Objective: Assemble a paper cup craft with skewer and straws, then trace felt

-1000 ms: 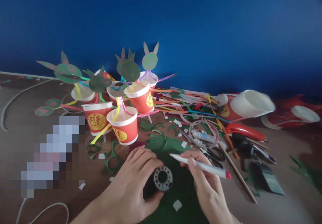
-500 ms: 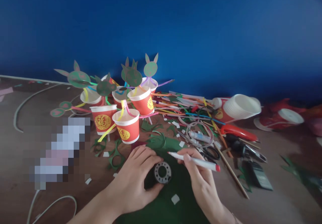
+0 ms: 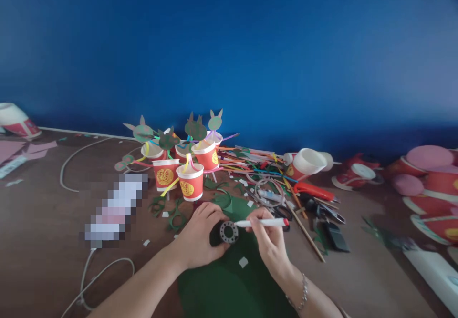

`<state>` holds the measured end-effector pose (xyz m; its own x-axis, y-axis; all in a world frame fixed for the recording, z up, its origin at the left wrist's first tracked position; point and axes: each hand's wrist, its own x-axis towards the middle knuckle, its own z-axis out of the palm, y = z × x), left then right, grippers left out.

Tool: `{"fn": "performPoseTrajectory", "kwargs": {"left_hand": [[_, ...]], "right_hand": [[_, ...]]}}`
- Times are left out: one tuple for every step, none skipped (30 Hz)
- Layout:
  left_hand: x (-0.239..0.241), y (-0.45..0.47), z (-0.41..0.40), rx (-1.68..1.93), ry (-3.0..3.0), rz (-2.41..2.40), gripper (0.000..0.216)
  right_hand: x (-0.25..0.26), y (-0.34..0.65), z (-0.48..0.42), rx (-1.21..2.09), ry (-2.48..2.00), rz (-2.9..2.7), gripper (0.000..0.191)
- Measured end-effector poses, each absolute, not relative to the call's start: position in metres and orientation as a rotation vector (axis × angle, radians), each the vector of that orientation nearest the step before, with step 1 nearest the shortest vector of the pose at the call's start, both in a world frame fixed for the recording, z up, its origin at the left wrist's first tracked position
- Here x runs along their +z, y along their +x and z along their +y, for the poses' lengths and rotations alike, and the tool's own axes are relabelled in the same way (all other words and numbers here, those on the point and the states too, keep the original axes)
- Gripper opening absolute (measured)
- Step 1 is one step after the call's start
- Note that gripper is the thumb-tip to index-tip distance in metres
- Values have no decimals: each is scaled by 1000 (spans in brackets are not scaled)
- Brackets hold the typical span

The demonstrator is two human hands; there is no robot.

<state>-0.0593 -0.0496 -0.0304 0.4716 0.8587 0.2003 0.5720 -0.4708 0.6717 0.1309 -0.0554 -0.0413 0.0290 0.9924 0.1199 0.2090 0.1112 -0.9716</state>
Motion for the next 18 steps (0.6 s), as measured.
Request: {"fn": "performPoseTrajectory", "kwargs": {"left_hand": [[-30,-59,-50,728,2199,1186,37],[-31,-59,-49,727,2204,1180,35],[-31,-59,-49,732,2208,1172,33],[-31,-60,-49,738,2214,1162,31],[-31,-60,-49,750,2219,1152,31],[-31,-60,-49,756,2222,1144,31],[-32,-60,-49,767,2226,1136,31],[-32,-60,-49,775,2228,1130,32],[-32,-60,-49,781,2230,1126,32],[-33,-60,-49,788,2234,1122,33],[-33,-60,-49,794,2238,1119,33],[-34,-60,-49,798,2246,1116,33],[-34,-60,-49,802,2254,1115,33],[-35,-60,-48,808,2262,1117,34],[-35,-60,-48,812,2271,1119,34],[-36,-60,-48,813,2279,1124,35],[-36,-60,-48,813,2288,1130,35],[-36,-61,-48,811,2295,1136,36]], "right_hand": [[-42,130,-57,971,-1274,-1445,32],[-43,129,-57,959,-1265,-1510,31],[-44,128,-58,951,-1265,-1566,30],[-45,128,-58,941,-1274,-1607,29],[-46,127,-57,934,-1287,-1636,27],[-46,126,-57,926,-1301,-1655,27],[-46,126,-56,916,-1313,-1668,27],[-46,125,-56,906,-1322,-1680,27],[-45,125,-56,894,-1325,-1690,27],[-45,124,-56,881,-1324,-1699,27],[-44,124,-56,869,-1319,-1706,27],[-43,123,-56,855,-1310,-1711,26],[-43,123,-57,842,-1299,-1718,26],[-42,122,-57,830,-1291,-1726,25],[-42,122,-57,819,-1286,-1733,25],[-41,121,-58,809,-1284,-1741,25],[-41,121,-58,802,-1281,-1749,26],[-41,121,-59,796,-1278,-1756,26]]}}
